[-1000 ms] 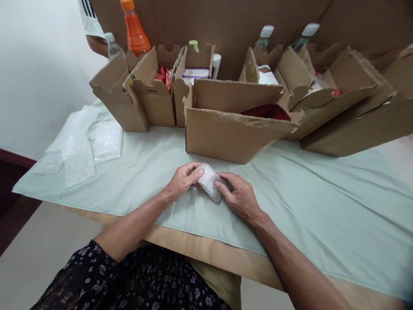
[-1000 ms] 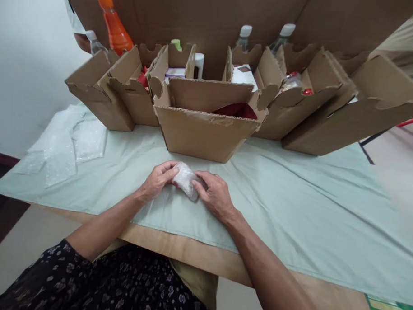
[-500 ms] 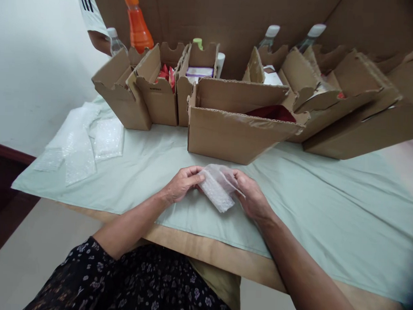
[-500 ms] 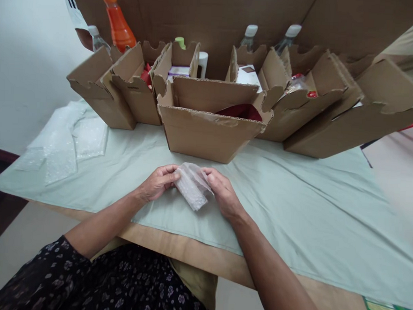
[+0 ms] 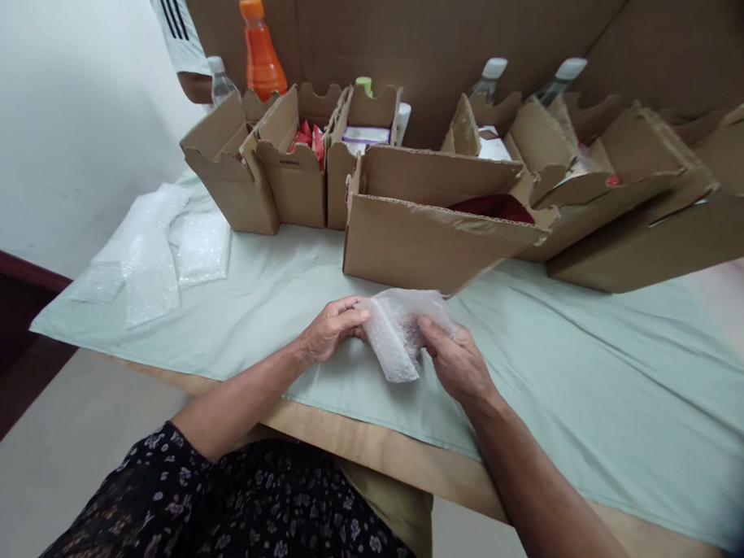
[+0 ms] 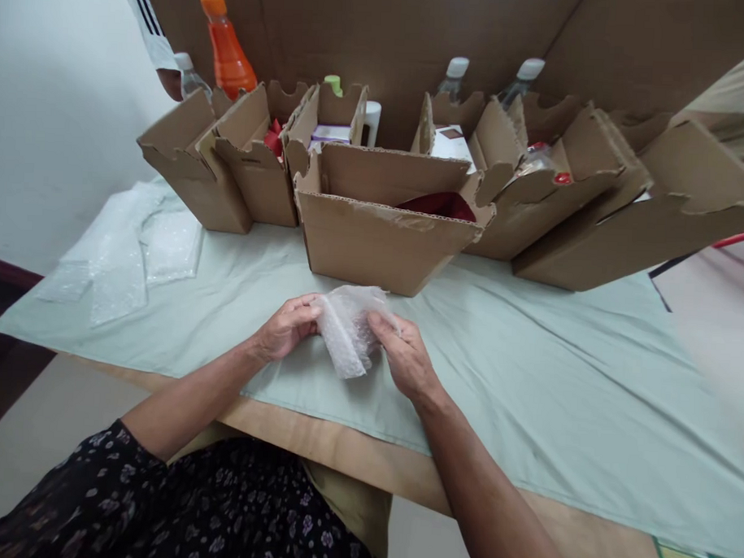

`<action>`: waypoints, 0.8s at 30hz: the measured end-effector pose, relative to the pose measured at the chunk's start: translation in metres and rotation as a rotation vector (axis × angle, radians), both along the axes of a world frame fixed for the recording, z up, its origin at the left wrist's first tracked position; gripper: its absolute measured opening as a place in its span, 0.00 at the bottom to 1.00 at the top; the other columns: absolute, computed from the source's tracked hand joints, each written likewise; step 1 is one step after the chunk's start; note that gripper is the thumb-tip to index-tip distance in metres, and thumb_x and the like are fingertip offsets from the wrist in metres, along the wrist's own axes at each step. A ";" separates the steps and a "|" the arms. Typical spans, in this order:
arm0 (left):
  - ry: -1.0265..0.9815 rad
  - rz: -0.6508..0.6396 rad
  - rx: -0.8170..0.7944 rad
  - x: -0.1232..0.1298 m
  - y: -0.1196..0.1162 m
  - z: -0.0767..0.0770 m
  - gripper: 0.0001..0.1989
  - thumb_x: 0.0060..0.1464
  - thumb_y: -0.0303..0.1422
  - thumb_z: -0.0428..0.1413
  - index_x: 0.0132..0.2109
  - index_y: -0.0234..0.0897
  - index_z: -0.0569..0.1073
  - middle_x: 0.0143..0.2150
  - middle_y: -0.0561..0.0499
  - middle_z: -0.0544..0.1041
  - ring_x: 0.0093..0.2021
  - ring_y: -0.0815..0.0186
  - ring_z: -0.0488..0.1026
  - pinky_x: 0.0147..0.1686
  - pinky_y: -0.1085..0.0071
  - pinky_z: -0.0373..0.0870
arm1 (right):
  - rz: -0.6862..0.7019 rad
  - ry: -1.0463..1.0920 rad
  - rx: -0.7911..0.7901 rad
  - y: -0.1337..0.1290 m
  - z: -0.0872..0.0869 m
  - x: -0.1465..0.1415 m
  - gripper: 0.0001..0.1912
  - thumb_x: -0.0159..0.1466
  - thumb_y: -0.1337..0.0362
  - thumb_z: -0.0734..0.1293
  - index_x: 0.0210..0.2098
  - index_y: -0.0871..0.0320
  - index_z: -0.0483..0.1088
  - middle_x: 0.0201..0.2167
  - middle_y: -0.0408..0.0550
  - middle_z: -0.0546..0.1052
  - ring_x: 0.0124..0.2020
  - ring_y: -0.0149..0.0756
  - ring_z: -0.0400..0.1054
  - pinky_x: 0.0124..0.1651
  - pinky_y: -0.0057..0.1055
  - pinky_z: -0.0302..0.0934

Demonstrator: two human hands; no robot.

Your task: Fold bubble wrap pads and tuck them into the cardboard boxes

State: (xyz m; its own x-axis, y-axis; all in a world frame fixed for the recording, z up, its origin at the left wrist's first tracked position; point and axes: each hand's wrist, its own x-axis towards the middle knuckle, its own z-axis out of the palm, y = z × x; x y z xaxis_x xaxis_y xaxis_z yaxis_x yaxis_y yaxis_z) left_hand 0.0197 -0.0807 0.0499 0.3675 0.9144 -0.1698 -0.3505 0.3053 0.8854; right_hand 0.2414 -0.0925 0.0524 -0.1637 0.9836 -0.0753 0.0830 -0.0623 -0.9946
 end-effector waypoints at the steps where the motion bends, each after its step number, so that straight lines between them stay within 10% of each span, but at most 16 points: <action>1: -0.012 -0.003 0.006 0.000 -0.001 0.001 0.30 0.44 0.53 0.71 0.45 0.34 0.80 0.38 0.47 0.79 0.36 0.64 0.75 0.39 0.69 0.72 | -0.012 0.026 -0.008 0.000 0.001 0.000 0.30 0.62 0.34 0.70 0.36 0.57 0.79 0.34 0.49 0.80 0.34 0.40 0.71 0.38 0.35 0.69; 13: 0.122 0.195 0.101 -0.010 -0.003 0.004 0.41 0.44 0.51 0.72 0.61 0.38 0.72 0.51 0.44 0.77 0.50 0.57 0.74 0.51 0.64 0.68 | -0.115 -0.288 0.280 -0.005 0.020 -0.003 0.31 0.65 0.33 0.65 0.36 0.55 0.80 0.29 0.46 0.77 0.31 0.38 0.68 0.36 0.33 0.63; 20: 0.195 -0.027 0.173 -0.011 -0.007 0.015 0.25 0.47 0.43 0.70 0.49 0.35 0.77 0.43 0.48 0.79 0.42 0.63 0.74 0.44 0.68 0.68 | 0.079 -0.030 0.058 -0.001 0.004 0.003 0.31 0.60 0.33 0.71 0.34 0.57 0.81 0.35 0.49 0.82 0.37 0.42 0.73 0.41 0.36 0.70; 24: 0.383 -0.124 0.199 -0.009 -0.009 0.015 0.12 0.48 0.39 0.64 0.36 0.35 0.74 0.30 0.55 0.72 0.32 0.69 0.67 0.35 0.71 0.61 | -0.091 0.189 0.034 0.006 -0.004 0.010 0.24 0.57 0.40 0.77 0.33 0.56 0.80 0.30 0.46 0.81 0.30 0.37 0.72 0.36 0.34 0.72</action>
